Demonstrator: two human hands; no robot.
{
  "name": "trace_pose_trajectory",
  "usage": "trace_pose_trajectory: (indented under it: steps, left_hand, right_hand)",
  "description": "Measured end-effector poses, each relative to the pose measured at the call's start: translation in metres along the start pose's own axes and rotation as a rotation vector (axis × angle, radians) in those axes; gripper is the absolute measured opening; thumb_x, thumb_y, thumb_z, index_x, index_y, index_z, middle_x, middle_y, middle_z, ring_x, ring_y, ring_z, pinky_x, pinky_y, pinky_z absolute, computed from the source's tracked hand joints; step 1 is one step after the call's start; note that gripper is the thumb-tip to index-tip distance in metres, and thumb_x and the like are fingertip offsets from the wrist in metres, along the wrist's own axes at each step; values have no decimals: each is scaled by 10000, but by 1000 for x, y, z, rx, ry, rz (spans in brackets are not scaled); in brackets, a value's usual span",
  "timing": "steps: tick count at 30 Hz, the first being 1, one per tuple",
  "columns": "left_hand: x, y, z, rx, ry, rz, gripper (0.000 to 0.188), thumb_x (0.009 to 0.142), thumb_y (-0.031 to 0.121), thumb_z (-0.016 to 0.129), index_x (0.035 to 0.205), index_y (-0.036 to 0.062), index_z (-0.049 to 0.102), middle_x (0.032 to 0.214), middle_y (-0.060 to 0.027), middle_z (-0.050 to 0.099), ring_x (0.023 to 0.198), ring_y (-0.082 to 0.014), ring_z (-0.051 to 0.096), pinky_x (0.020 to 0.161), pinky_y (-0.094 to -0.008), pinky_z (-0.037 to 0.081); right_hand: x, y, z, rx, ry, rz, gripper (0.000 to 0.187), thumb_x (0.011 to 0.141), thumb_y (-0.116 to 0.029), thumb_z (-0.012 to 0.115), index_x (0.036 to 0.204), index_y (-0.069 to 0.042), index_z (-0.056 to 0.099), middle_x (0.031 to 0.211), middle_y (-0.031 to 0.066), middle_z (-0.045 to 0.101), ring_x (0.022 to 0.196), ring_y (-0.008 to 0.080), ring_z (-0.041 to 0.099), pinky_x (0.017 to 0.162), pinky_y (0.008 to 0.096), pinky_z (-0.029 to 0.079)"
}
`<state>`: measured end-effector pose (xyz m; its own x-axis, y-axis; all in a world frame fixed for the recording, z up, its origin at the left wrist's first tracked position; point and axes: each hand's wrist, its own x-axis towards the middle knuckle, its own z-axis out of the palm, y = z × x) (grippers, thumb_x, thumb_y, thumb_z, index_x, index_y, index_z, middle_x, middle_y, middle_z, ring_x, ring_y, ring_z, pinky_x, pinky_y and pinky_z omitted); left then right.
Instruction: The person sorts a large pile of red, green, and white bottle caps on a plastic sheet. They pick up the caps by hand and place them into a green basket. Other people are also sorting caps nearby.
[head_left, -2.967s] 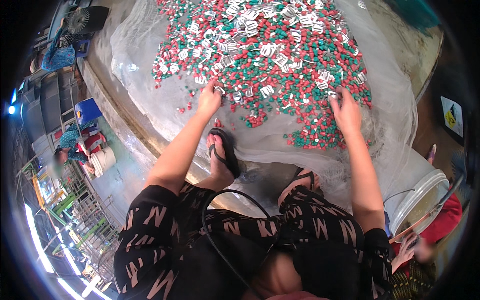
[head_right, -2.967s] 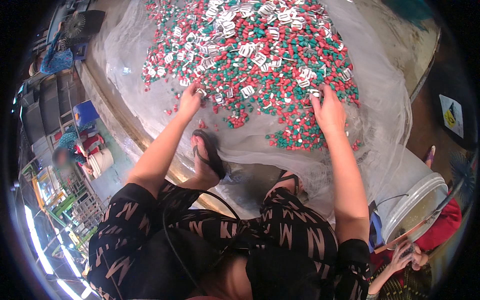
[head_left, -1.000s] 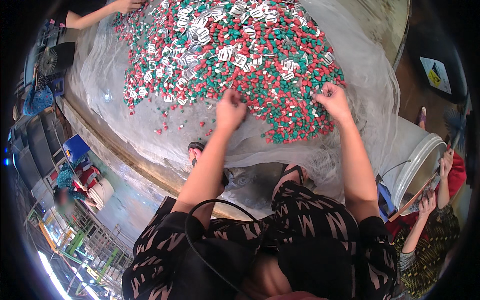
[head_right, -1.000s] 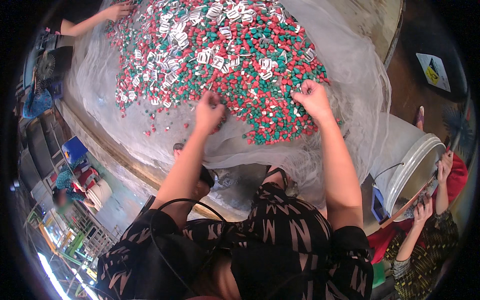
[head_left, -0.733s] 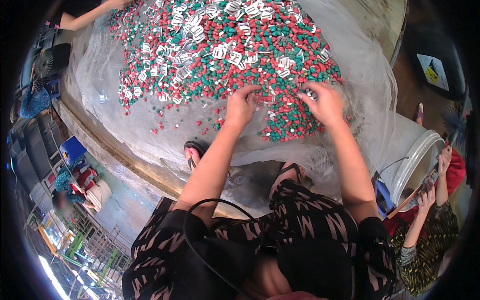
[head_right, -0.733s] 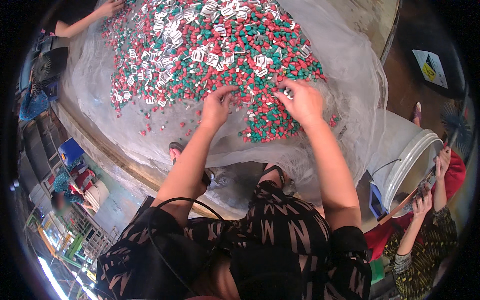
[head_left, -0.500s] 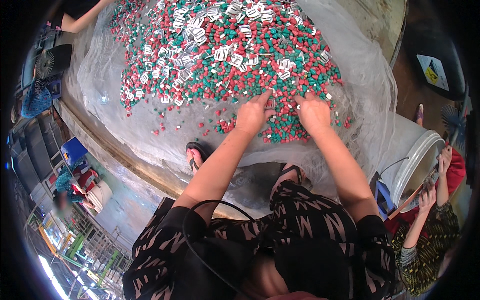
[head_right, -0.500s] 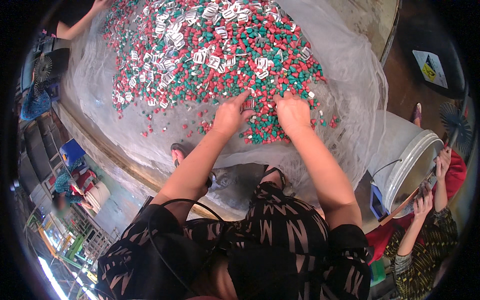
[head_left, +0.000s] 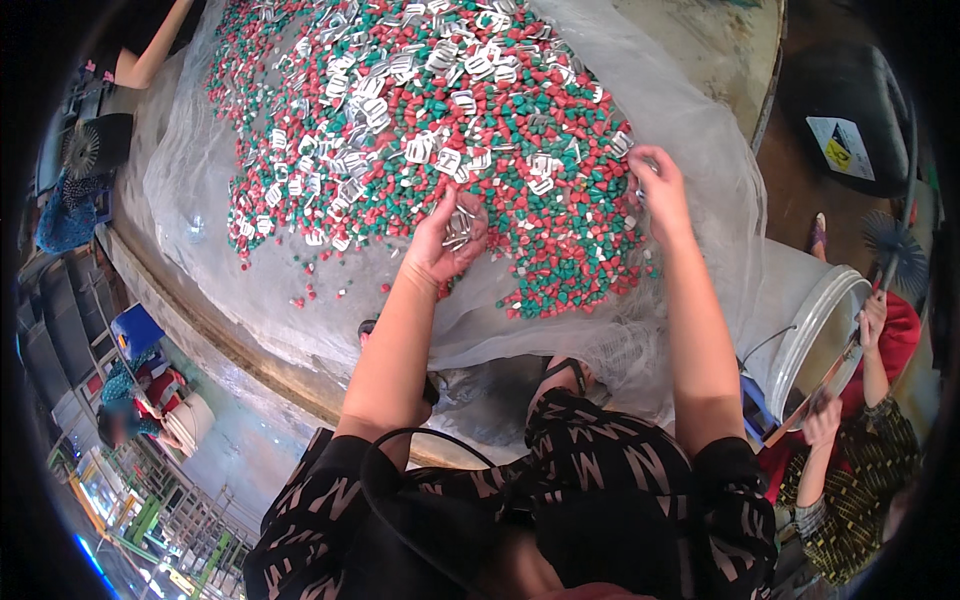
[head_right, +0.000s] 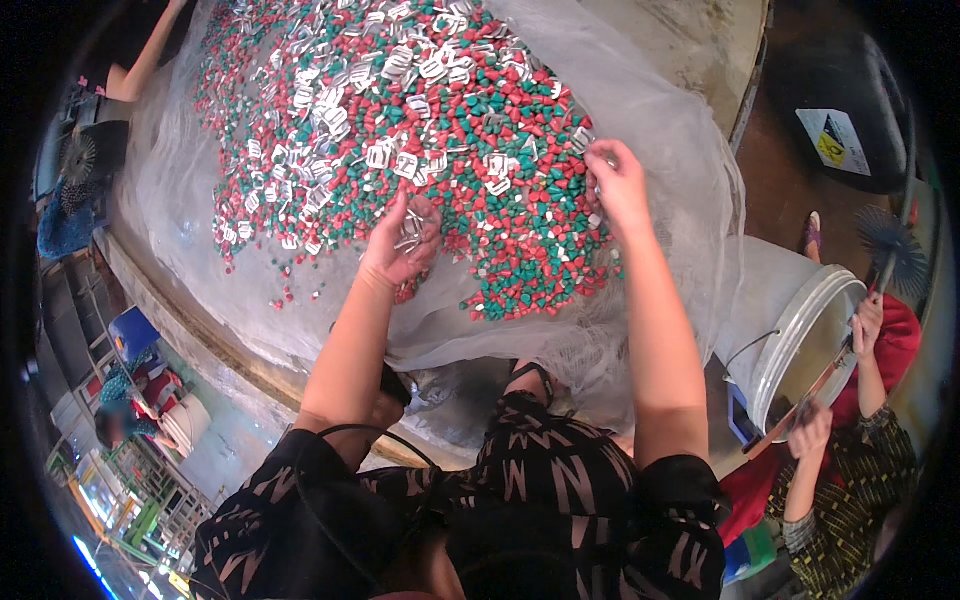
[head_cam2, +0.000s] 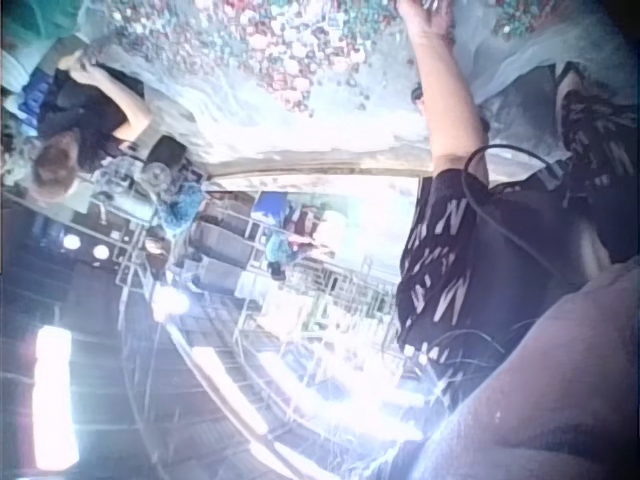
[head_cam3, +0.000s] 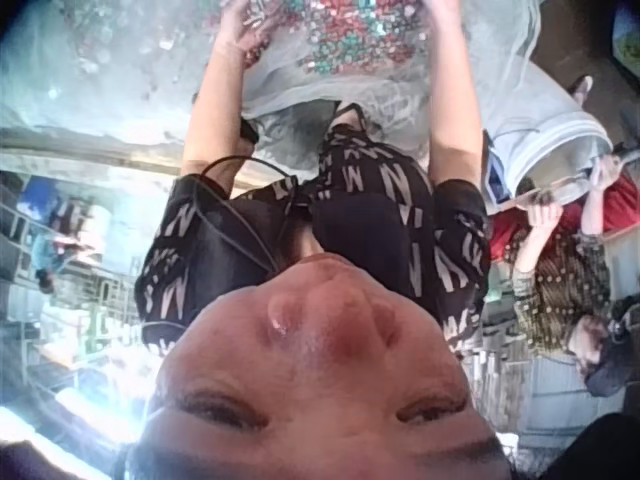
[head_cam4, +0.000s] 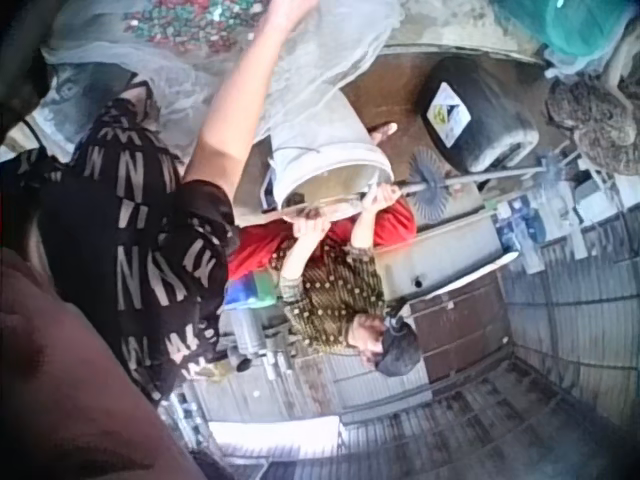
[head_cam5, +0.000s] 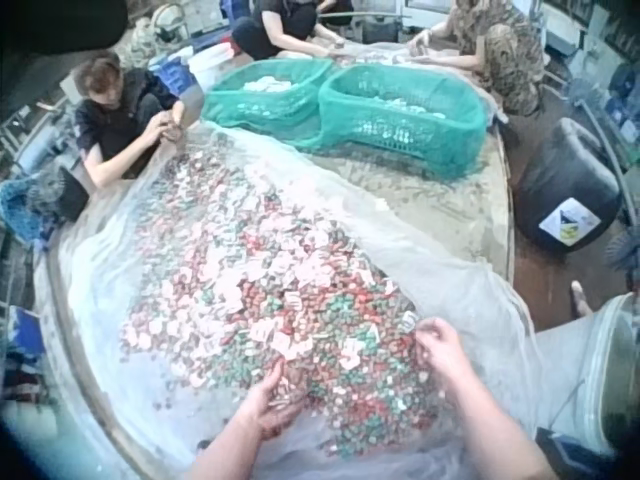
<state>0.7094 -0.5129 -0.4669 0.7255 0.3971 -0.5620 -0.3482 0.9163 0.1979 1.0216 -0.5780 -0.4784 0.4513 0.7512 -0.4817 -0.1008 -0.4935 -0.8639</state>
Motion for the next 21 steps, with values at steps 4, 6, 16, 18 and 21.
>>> trace_pose_trajectory:
  steps: [4, 6, 16, 18, 21]
  left_hand:
    - [30, 11, 14, 383, -17, 161, 402, 906, 449, 519, 745, 96, 414, 746, -85, 527, 516, -135, 479, 404, -242, 380]
    - [53, 7, 26, 1053, 29, 447, 372, 888, 372, 594, 736, 89, 408, 759, -78, 554, 579, -138, 548, 461, -264, 433]
    - [80, 7, 46, 1907, 235, 850, 172, 769, 98, 620, 933, 112, 567, 830, -109, 640, 614, -258, 610, 555, -374, 503]
    - [70, 17, 37, 1334, 195, 725, 135, 771, 53, 583, 895, 98, 557, 811, -122, 631, 562, -243, 587, 524, -361, 497]
    - [55, 13, 33, 665, 172, 235, 119, 807, 99, 592, 923, 86, 568, 810, -124, 639, 612, -258, 609, 569, -350, 507]
  right_hand:
    - [3, -36, 32, -991, 265, -137, 331, 798, -344, 662, 1041, -125, 608, 951, 117, 664, 903, 323, 628, 739, 398, 493]
    - [10, -29, 30, -1000, 287, -144, 299, 788, -339, 672, 991, -125, 624, 912, 113, 669, 871, 329, 630, 721, 401, 492]
    - [0, -30, 14, 433, -80, 76, 128, 783, -50, 580, 691, -98, 505, 809, 78, 639, 607, 161, 593, 476, 255, 420]
    - [-8, -39, 19, 466, -138, 160, 153, 787, -37, 565, 679, -100, 479, 828, 86, 635, 641, 167, 611, 474, 256, 422]
    - [8, -13, 34, -193, -89, -263, 131, 798, -99, 583, 926, -103, 613, 878, 107, 651, 855, 233, 646, 632, 353, 494]
